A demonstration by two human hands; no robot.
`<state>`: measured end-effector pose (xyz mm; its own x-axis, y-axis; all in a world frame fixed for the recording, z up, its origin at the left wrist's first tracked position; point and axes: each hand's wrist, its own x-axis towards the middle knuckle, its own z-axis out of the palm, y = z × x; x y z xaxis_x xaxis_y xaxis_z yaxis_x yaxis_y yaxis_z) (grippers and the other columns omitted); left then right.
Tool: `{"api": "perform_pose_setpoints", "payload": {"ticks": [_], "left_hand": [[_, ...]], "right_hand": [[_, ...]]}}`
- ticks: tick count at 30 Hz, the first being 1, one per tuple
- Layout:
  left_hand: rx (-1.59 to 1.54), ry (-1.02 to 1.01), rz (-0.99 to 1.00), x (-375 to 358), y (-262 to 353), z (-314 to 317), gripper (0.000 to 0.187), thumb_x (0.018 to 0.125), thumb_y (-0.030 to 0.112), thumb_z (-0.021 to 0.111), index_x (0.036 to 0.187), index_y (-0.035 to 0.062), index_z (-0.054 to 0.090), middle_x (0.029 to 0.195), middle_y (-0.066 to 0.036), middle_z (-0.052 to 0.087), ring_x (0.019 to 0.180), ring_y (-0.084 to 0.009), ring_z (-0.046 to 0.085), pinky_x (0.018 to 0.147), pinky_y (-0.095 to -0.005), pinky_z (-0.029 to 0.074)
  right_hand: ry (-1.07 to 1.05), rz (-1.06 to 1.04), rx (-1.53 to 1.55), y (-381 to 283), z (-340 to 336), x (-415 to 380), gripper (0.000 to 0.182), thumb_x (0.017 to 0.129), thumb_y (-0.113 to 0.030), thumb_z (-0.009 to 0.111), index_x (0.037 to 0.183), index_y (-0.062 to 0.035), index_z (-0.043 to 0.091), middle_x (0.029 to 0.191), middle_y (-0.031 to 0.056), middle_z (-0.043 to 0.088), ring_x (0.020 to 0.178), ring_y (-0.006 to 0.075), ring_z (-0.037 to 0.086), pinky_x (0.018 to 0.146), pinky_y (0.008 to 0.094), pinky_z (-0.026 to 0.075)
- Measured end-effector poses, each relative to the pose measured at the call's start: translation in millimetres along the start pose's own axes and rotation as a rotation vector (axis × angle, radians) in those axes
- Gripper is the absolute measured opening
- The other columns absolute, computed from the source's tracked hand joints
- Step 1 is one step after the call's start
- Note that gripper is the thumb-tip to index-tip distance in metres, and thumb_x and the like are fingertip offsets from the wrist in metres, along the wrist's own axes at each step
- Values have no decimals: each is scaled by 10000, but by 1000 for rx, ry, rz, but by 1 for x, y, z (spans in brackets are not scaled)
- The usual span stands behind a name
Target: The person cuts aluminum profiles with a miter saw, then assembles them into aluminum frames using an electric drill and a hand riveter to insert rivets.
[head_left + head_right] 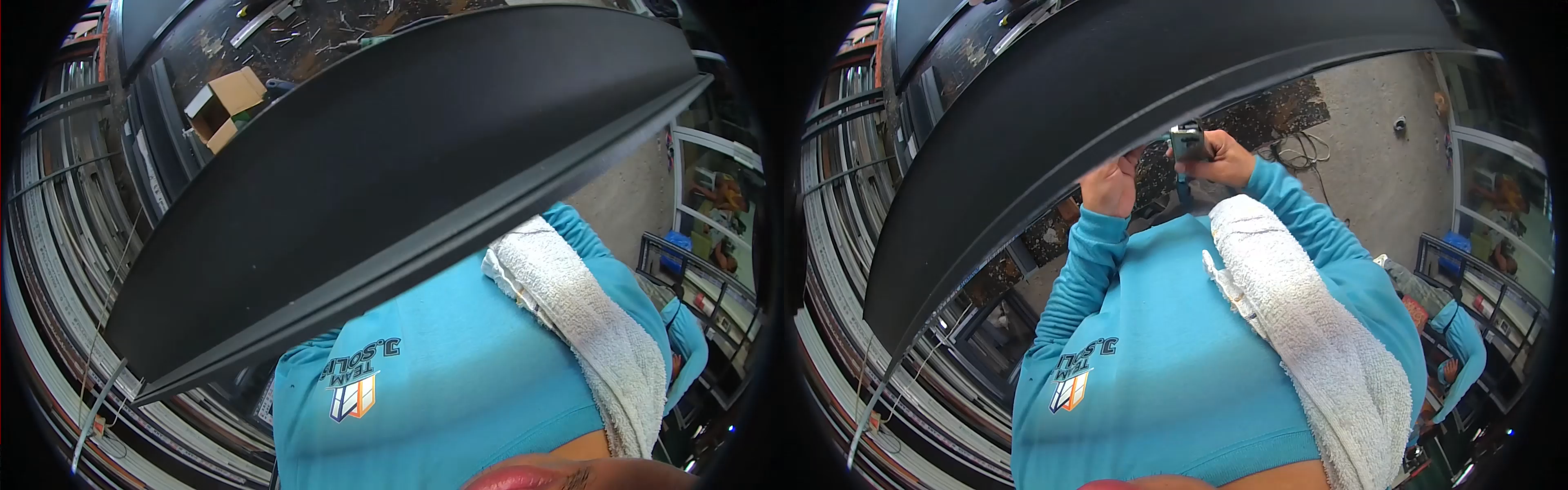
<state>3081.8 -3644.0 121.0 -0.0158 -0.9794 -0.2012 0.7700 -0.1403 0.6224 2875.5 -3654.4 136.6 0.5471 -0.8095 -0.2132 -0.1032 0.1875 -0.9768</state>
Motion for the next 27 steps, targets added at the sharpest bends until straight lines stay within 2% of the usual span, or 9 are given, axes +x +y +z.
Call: {"api": "perform_pose_setpoints", "payload": {"ticks": [2, 4, 7, 10, 13, 15, 16, 19, 27], "left_hand": [[-311, 524, -385, 5, 16, -10, 184, 927, 91, 552, 1103, 66, 600, 1143, -78, 610, 1046, -229, 595, 934, -377, 499], [-417, 247, -328, -18, -3, -66, 203, 923, 191, 579, 1095, 85, 597, 1121, -67, 608, 1041, -224, 587, 932, -360, 495], [-267, 214, -205, -29, 11, -68, 272, 911, 275, 597, 1098, 77, 586, 1116, -49, 611, 1059, -214, 577, 922, -360, 500], [19, 399, -140, -63, 22, -65, 307, 886, 289, 643, 1081, 60, 578, 1097, -52, 610, 1003, -191, 590, 859, -339, 510], [462, 582, -464, -126, 34, -153, 334, 856, 255, 699, 1074, 40, 566, 1050, -62, 601, 911, -163, 594, 790, -306, 509], [861, 726, -178, -134, 58, -182, 410, 773, 149, 790, 1044, 45, 501, 913, -26, 536, 784, -130, 541, 721, -262, 478], [1035, 617, 126, -127, 68, -216, 444, 742, 138, 813, 1028, 51, 485, 920, -31, 525, 800, -141, 537, 741, -279, 479], [1490, 128, -10, -86, 117, -215, 517, 698, 49, 811, 1091, 26, 476, 1098, -83, 560, 977, -182, 563, 879, -318, 465], [1607, -231, 386, -31, 114, -222, 625, 617, 59, 831, 1127, 38, 470, 1088, -104, 590, 988, -222, 601, 888, -336, 479]], "right_hand": [[-151, 195, -252, -60, -6, 1, 284, 835, -149, 675, 1102, -60, 644, 856, 50, 676, 809, 117, 615, 755, 282, 481], [-253, 390, -427, -78, -5, 12, 294, 821, -135, 678, 1105, -68, 647, 909, 76, 687, 852, 168, 641, 805, 307, 485], [-244, -46, -352, 10, 8, 39, 267, 803, -189, 684, 1035, -58, 672, 849, 97, 686, 847, 260, 654, 880, 343, 471], [-415, 7, -417, 45, 49, 80, 268, 814, -233, 673, 1000, -42, 658, 757, 92, 669, 800, 258, 653, 849, 353, 483], [-591, 267, -538, 61, 102, 126, 280, 823, -253, 663, 983, -24, 640, 716, 95, 652, 744, 250, 654, 788, 357, 508], [-636, 404, -516, 62, 122, 136, 292, 829, -265, 655, 969, -11, 622, 685, 97, 637, 688, 242, 649, 720, 357, 519], [-625, 449, -456, 59, 129, 137, 299, 833, -272, 650, 961, -4, 609, 668, 99, 627, 652, 236, 644, 673, 356, 521], [-401, 353, -16, 62, 146, 129, 335, 844, -281, 634, 943, 27, 549, 615, 123, 591, 440, 205, 581, 392, 329, 465], [-334, 370, 60, 58, 168, 123, 304, 858, -272, 618, 953, 4, 532, 638, 105, 585, 469, 188, 586, 396, 319, 488]]}}
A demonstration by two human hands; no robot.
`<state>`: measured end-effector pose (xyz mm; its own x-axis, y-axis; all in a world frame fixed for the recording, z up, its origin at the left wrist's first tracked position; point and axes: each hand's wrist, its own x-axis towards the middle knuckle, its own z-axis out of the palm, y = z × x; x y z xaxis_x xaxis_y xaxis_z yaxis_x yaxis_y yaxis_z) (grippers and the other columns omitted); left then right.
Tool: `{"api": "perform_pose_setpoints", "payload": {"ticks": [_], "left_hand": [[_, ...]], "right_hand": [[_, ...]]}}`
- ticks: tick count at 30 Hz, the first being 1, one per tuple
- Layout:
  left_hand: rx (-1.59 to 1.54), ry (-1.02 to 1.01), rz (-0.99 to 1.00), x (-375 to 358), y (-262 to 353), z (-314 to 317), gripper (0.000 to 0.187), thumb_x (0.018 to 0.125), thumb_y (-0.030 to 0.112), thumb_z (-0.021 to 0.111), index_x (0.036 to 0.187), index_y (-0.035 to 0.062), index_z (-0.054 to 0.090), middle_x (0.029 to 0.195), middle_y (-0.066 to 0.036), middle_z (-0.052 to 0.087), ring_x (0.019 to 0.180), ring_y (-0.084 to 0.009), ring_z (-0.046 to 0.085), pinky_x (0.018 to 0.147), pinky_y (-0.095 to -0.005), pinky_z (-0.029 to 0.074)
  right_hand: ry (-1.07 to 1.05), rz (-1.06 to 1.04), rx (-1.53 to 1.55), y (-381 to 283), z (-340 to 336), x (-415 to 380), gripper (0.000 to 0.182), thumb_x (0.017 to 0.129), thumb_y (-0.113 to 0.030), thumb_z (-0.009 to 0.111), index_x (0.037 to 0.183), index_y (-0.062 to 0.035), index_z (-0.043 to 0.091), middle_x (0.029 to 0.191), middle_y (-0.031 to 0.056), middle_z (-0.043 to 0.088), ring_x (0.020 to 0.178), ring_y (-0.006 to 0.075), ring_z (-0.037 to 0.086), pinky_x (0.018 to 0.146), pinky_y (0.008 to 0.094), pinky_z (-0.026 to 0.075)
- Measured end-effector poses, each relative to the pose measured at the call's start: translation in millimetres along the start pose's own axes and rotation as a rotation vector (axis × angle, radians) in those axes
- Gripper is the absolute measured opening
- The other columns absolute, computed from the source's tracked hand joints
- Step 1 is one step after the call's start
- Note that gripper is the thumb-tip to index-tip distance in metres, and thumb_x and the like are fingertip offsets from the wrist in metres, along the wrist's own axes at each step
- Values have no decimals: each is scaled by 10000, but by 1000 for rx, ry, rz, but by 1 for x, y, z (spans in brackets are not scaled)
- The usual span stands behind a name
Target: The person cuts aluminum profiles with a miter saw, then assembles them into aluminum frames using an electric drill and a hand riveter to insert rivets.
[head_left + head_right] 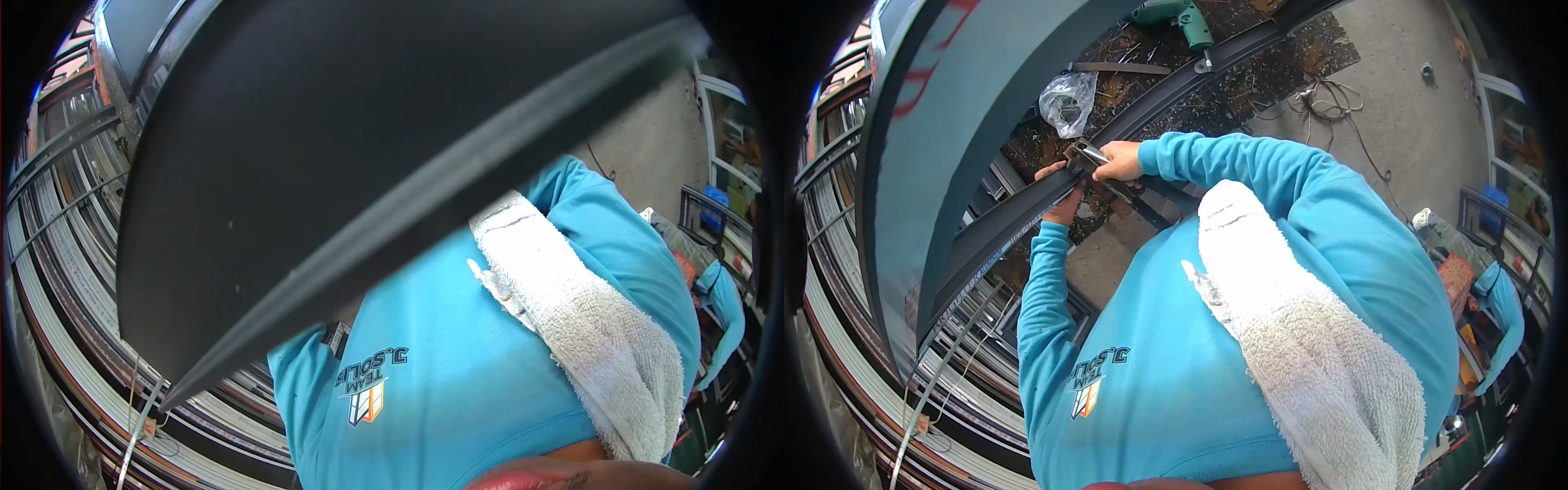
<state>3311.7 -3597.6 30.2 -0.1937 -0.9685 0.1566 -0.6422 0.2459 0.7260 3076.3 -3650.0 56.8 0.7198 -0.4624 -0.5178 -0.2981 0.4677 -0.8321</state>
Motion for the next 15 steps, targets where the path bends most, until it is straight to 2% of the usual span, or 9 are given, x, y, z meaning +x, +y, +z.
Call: {"api": "perform_pose_setpoints", "payload": {"ticks": [2, 3, 5, 8, 9, 12, 15], "left_hand": [[-117, -4, -45, -2, -5, 3, 630, 613, 59, 837, 1127, 40, 473, 1088, -104, 589, 984, -223, 600, 885, -336, 479], [-63, -29, -24, -3, -8, 4, 627, 610, 58, 841, 1118, 41, 473, 1091, -106, 588, 981, -223, 601, 885, -337, 480], [46, -82, 11, -7, -14, 6, 620, 605, 56, 850, 1099, 43, 475, 1098, -111, 587, 975, -223, 602, 885, -339, 482], [-14, -183, -16, -9, -32, 10, 579, 659, 124, 836, 1113, 55, 483, 1131, -87, 589, 1037, -222, 573, 968, -349, 420], [376, -202, 158, -9, -39, 7, 543, 727, 204, 793, 1157, 72, 487, 1165, -56, 586, 1105, -215, 530, 1040, -346, 322], [-98, -62, 10, -13, -40, 13, 500, 768, 270, 751, 1171, 85, 520, 1171, -36, 582, 1146, -217, 495, 1063, -346, 256], [297, -111, 179, -8, -41, 11, 511, 685, 220, 831, 1107, 78, 581, 1061, -72, 556, 980, -263, 566, 891, -360, 439]], "right_hand": [[27, 55, -7, -8, 6, -13, 297, 858, -267, 616, 951, 0, 526, 630, 103, 578, 466, 189, 582, 393, 318, 488], [51, 102, -28, -34, 8, -33, 295, 858, -266, 616, 950, -1, 522, 628, 103, 576, 466, 190, 582, 391, 317, 487], [81, 20, 3, -11, 13, -16, 286, 855, -264, 618, 928, -4, 525, 634, 110, 582, 470, 196, 584, 400, 325, 487], [87, -13, 31, 12, 22, 8, 271, 883, -299, 577, 940, -35, 561, 653, 73, 587, 470, 163, 561, 435, 310, 468], [86, 39, 29, 12, 24, 7, 292, 884, -310, 572, 984, -37, 540, 700, 79, 602, 468, 160, 559, 434, 295, 468], [97, -2, 159, 12, 25, -9, 294, 853, -290, 620, 917, -11, 554, 626, 103, 588, 479, 194, 589, 450, 334, 489], [130, -6, 136, 12, 31, -12, 287, 865, -304, 595, 958, -37, 544, 684, 82, 599, 471, 158, 567, 415, 297, 470]]}}
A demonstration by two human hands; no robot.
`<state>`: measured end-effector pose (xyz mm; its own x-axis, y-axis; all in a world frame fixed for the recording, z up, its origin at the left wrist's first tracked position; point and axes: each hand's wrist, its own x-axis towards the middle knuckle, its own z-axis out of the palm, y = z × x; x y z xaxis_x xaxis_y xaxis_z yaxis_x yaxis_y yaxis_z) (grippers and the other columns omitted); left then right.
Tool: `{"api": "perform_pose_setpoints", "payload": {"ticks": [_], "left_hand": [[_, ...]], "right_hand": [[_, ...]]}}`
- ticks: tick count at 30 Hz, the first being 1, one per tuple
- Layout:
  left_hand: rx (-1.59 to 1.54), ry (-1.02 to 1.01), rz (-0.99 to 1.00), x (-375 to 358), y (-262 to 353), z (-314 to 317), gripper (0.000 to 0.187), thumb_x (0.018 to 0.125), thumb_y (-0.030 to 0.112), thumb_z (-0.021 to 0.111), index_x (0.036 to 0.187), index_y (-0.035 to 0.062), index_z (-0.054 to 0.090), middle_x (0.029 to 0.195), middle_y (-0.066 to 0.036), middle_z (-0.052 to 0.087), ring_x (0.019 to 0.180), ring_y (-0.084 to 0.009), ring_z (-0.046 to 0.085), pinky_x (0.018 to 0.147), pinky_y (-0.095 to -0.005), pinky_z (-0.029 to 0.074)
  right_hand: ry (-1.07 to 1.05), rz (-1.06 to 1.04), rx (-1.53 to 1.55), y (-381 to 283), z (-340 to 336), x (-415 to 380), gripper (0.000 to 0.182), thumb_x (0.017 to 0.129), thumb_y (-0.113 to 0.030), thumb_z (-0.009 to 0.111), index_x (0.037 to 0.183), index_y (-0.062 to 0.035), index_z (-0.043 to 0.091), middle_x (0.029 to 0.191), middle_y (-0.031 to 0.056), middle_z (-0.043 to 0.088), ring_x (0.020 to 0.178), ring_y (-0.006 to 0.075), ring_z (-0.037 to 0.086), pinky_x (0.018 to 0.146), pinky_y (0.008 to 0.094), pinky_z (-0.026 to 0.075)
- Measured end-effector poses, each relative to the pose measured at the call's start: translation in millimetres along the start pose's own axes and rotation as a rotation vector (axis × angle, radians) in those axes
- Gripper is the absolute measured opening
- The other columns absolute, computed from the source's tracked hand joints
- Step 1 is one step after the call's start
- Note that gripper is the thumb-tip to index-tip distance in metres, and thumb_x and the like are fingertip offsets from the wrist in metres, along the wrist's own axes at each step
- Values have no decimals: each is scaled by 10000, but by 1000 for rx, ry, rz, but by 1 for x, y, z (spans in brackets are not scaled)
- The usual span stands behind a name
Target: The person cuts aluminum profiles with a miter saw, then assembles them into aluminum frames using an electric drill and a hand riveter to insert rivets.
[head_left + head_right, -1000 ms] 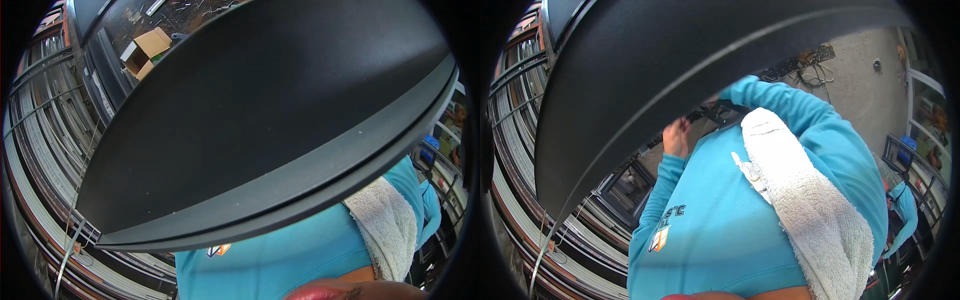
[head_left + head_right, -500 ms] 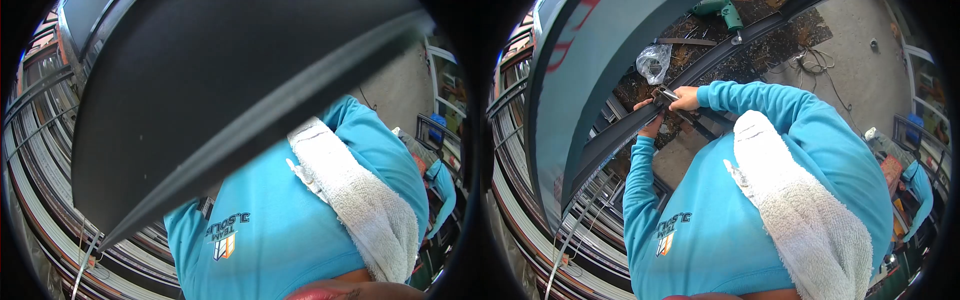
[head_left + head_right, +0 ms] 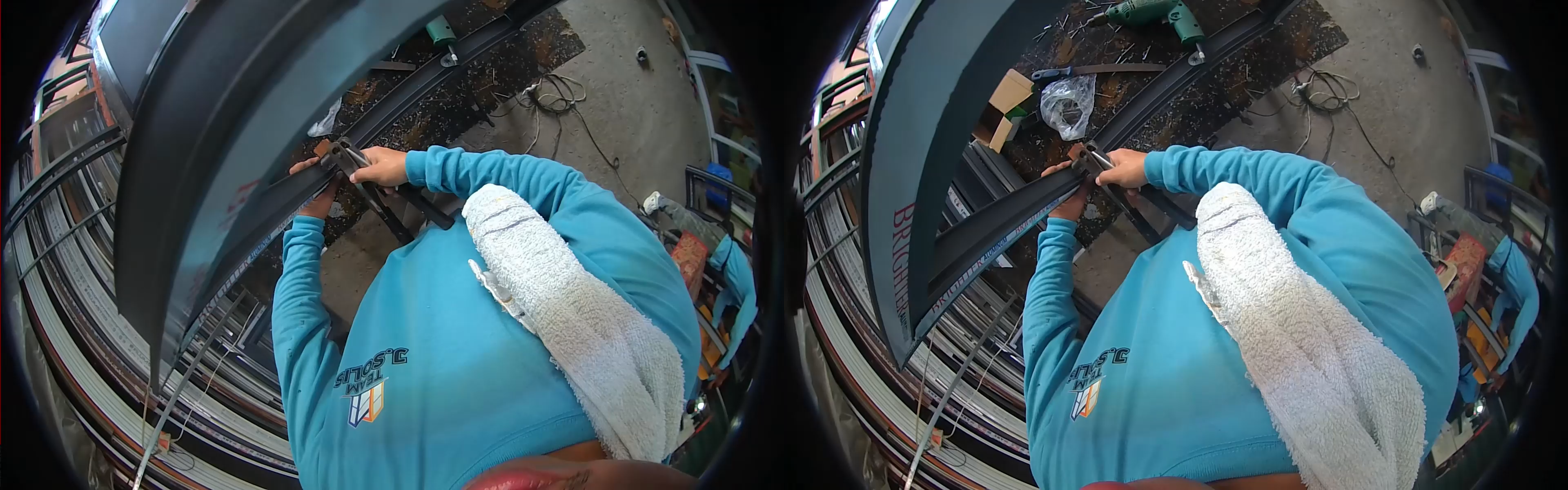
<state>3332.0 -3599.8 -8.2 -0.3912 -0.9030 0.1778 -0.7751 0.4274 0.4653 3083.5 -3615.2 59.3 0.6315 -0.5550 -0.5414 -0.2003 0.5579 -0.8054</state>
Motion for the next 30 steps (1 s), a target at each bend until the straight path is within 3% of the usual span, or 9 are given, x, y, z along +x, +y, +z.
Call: {"api": "perform_pose_setpoints", "payload": {"ticks": [8, 11, 12, 14, 15, 17, 21, 25, 30], "left_hand": [[146, -28, 57, 10, 21, -17, 423, 728, 285, 787, 1060, 90, 611, 1043, -69, 592, 1011, -260, 563, 914, -369, 416], [270, -50, 116, 13, 22, -20, 415, 745, 316, 765, 1058, 90, 613, 1037, -64, 602, 1016, -263, 560, 926, -369, 402], [298, -59, 124, 12, 21, -19, 415, 750, 324, 758, 1059, 89, 612, 1035, -63, 604, 1017, -263, 558, 929, -368, 398], [218, -57, 98, 12, 21, -15, 420, 738, 295, 772, 1058, 79, 607, 1029, -68, 606, 1018, -259, 561, 929, -367, 401], [180, -60, 83, 10, 20, -15, 423, 732, 280, 778, 1058, 75, 605, 1026, -70, 607, 1018, -257, 563, 929, -366, 402], [-152, 4, -104, 7, 11, -3, 450, 718, 248, 792, 1068, 62, 580, 1020, -75, 608, 1018, -252, 568, 935, -361, 402], [-391, 57, -231, 4, 21, -7, 508, 697, 200, 809, 1091, 47, 526, 1017, -82, 605, 1018, -247, 576, 946, -352, 402], [71, -36, 11, 7, 16, -10, 524, 720, 194, 793, 1110, 37, 480, 1016, -83, 603, 999, -240, 586, 948, -352, 402], [149, -83, 95, 11, 22, -18, 468, 745, 160, 768, 1106, 43, 494, 1042, -85, 609, 988, -242, 590, 946, -349, 398]], "right_hand": [[-47, 260, 105, 0, -4, 25, 342, 860, -365, 583, 898, -30, 642, 622, 97, 567, 455, 174, 534, 421, 290, 453], [-194, 239, 449, 5, -9, 28, 354, 868, -394, 561, 902, -53, 653, 660, 88, 589, 486, 171, 540, 420, 274, 442], [-225, 312, 479, 8, -7, 28, 412, 884, -441, 507, 992, -67, 642, 726, 76, 624, 553, 174, 573, 482, 301, 474], [-414, 270, 899, 5, -3, -14, 496, 922, -418, 403, 1204, -38, 554, 1098, 233, 647, 771, 266, 658, 726, 429, 534], [-541, 280, 1132, 4, 1, -36, 600, 895, -478, 409, 1296, -36, 470, 1304, 257, 517, 1055, 357, 586, 964, 489, 422], [-998, 107, 1556, 41, 22, -52, 763, 826, -517, 492, 1370, -1, 352, 1409, 294, 365, 1234, 418, 453, 1061, 496, 325], [-878, 76, 1437, 36, 40, -83, 724, 779, -386, 554, 1361, 3, 368, 1366, 295, 401, 1262, 415, 429, 1092, 484, 306], [-710, 275, 1365, 22, 46, -81, 591, 759, -321, 534, 1227, 32, 458, 1199, 264, 529, 1162, 382, 516, 1071, 471, 330], [-341, 382, 984, 25, 48, -65, 361, 775, -269, 576, 1021, -5, 592, 926, 170, 639, 836, 302, 643, 801, 418, 512]]}}
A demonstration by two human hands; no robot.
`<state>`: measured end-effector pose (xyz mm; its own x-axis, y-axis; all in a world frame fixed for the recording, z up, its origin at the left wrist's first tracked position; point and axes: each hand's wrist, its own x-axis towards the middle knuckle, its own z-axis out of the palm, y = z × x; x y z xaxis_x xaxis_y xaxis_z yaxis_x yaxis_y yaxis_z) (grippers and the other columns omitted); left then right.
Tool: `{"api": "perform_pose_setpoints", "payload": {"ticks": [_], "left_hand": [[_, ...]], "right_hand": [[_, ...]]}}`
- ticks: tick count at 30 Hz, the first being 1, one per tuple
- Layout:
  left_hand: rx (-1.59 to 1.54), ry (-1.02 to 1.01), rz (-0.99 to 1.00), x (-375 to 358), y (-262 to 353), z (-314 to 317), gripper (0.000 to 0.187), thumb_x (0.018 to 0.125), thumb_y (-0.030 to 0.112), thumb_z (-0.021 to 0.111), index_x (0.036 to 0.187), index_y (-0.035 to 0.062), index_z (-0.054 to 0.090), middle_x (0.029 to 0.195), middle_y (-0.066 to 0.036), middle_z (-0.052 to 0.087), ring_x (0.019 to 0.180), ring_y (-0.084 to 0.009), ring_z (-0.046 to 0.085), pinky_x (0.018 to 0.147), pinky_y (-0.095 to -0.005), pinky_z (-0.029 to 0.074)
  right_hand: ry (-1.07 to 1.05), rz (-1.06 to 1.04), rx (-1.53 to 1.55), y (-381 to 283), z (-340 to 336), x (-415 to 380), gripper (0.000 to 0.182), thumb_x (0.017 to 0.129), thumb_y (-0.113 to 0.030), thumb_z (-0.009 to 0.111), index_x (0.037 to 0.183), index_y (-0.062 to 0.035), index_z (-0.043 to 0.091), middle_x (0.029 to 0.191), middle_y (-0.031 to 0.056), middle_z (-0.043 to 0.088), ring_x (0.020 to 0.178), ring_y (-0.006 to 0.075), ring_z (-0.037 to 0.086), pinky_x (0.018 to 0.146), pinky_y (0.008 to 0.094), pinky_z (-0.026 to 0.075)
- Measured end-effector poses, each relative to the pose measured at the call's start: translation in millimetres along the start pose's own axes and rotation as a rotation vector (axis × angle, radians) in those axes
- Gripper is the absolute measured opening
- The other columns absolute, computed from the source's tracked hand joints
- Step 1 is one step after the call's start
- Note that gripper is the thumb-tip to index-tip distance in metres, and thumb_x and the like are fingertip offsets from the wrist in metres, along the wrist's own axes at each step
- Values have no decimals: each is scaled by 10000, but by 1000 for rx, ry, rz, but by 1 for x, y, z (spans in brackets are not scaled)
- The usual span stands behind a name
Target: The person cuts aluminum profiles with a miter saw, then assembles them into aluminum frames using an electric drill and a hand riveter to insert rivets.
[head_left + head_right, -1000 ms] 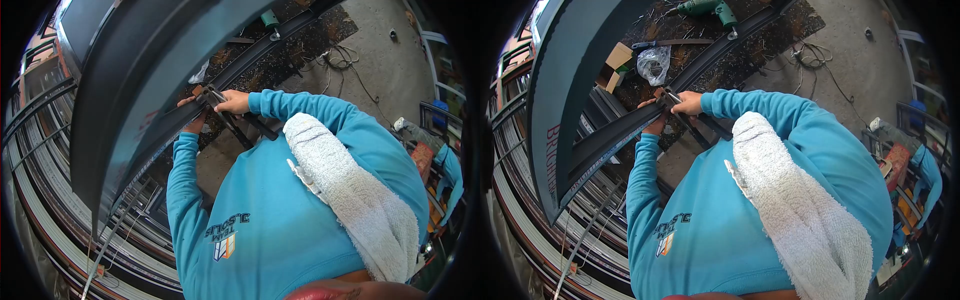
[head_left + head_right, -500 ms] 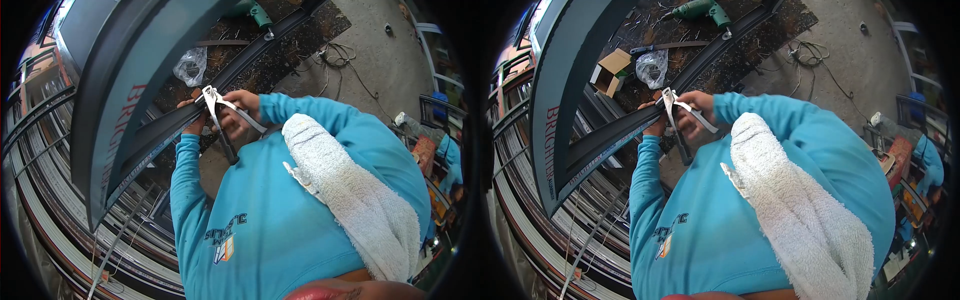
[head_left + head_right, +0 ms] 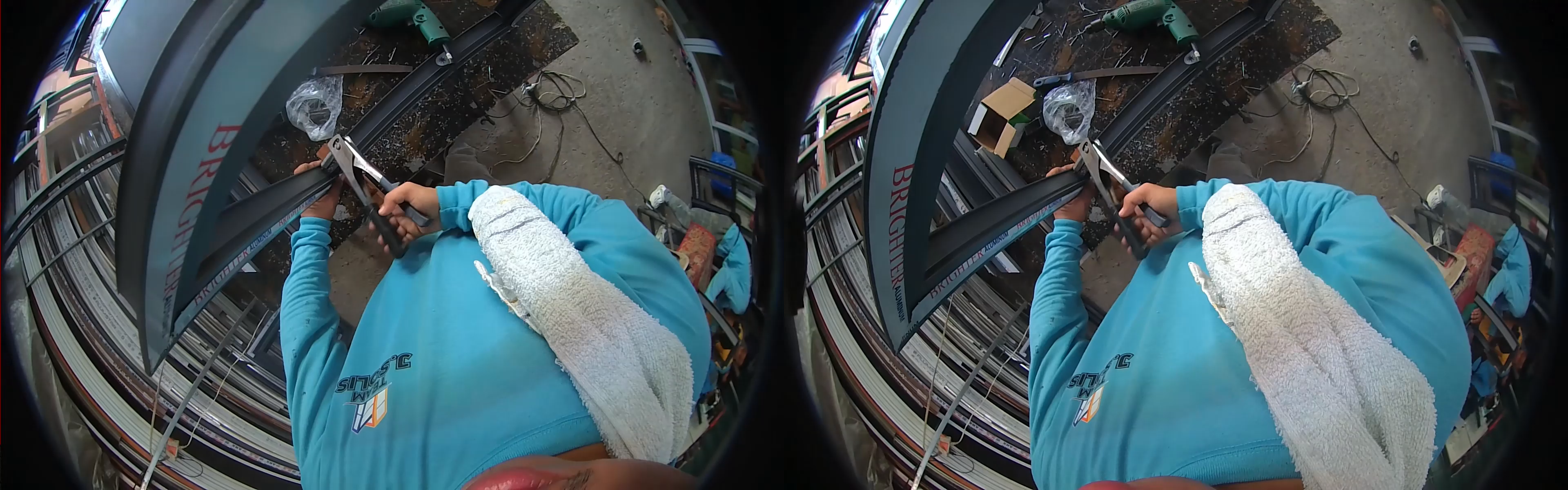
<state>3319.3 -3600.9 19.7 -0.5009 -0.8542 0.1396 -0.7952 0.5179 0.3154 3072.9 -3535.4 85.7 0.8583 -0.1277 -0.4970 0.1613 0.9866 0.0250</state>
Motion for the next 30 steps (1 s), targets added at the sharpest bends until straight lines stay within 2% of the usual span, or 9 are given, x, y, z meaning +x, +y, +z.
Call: {"api": "perform_pose_setpoints", "payload": {"ticks": [2, 5, 10, 12, 15, 18, 21, 25, 30], "left_hand": [[-93, 17, -27, 0, -3, 4, 470, 755, 151, 758, 1117, 49, 476, 1059, -88, 611, 992, -242, 590, 945, -350, 396], [41, 7, 15, 3, 2, 0, 509, 768, 139, 750, 1139, 53, 412, 1072, -89, 610, 990, -235, 596, 956, -351, 391], [-560, 41, -318, -12, -6, 19, 490, 822, 348, 671, 1195, 86, 488, 1126, -72, 578, 1169, -270, 491, 1092, -400, 256], [-295, -30, -234, -10, 0, 10, 486, 816, 324, 685, 1189, 84, 487, 1134, -64, 574, 1159, -268, 501, 1090, -383, 261], [27, -77, -109, -10, -9, 14, 477, 809, 300, 701, 1178, 84, 490, 1147, -57, 562, 1152, -263, 503, 1084, -370, 269], [5, -92, -121, -8, -13, 16, 478, 807, 295, 705, 1172, 80, 483, 1150, -55, 553, 1142, -258, 504, 1072, -372, 284], [-275, -37, -213, -13, -13, 20, 477, 776, 272, 737, 1134, 68, 496, 1094, -65, 569, 1105, -242, 510, 1012, -366, 335], [-643, 64, -318, -7, -4, 15, 498, 742, 233, 769, 1110, 60, 482, 1022, -64, 587, 1055, -231, 538, 946, -356, 398], [-279, 130, -128, -7, -12, 18, 467, 729, 193, 774, 1089, 62, 506, 952, -48, 602, 998, -230, 566, 879, -380, 444]], "right_hand": [[277, -168, -108, 7, 1, 15, 244, 784, -231, 633, 924, -31, 629, 778, 112, 648, 667, 221, 645, 619, 363, 543], [166, -124, -285, 4, -7, 10, 184, 811, -223, 646, 865, -50, 612, 779, 81, 640, 657, 177, 628, 628, 335, 537], [-121, 781, -809, -99, -70, -17, 145, 816, -81, 602, 959, -64, 586, 705, 66, 600, 716, 148, 619, 663, 351, 537], [-174, 851, -744, -108, -59, -11, 246, 791, -47, 585, 1034, -15, 591, 752, 115, 614, 737, 205, 634, 712, 394, 546], [-83, 344, -481, -67, -19, -15, 505, 762, -68, 589, 1240, 55, 481, 911, 244, 609, 872, 360, 629, 874, 532, 484], [-174, 406, -244, -55, -23, -16, 649, 768, 1, 570, 1386, -49, 380, 1196, 236, 581, 1030, 316, 623, 907, 468, 492], [133, 165, -535, -60, -49, -23, 550, 769, 10, 611, 1288, 12, 430, 873, 152, 646, 765, 211, 647, 678, 350, 545], [54, 450, -860, -115, -65, -45, 567, 766, 6, 545, 1326, -32, 464, 805, 117, 655, 551, 99, 539, 523, 264, 483], [-58, 773, -990, -129, -47, -44, 610, 763, -5, 445, 1370, -56, 455, 951, 191, 661, 529, 113, 517, 517, 254, 480]]}}
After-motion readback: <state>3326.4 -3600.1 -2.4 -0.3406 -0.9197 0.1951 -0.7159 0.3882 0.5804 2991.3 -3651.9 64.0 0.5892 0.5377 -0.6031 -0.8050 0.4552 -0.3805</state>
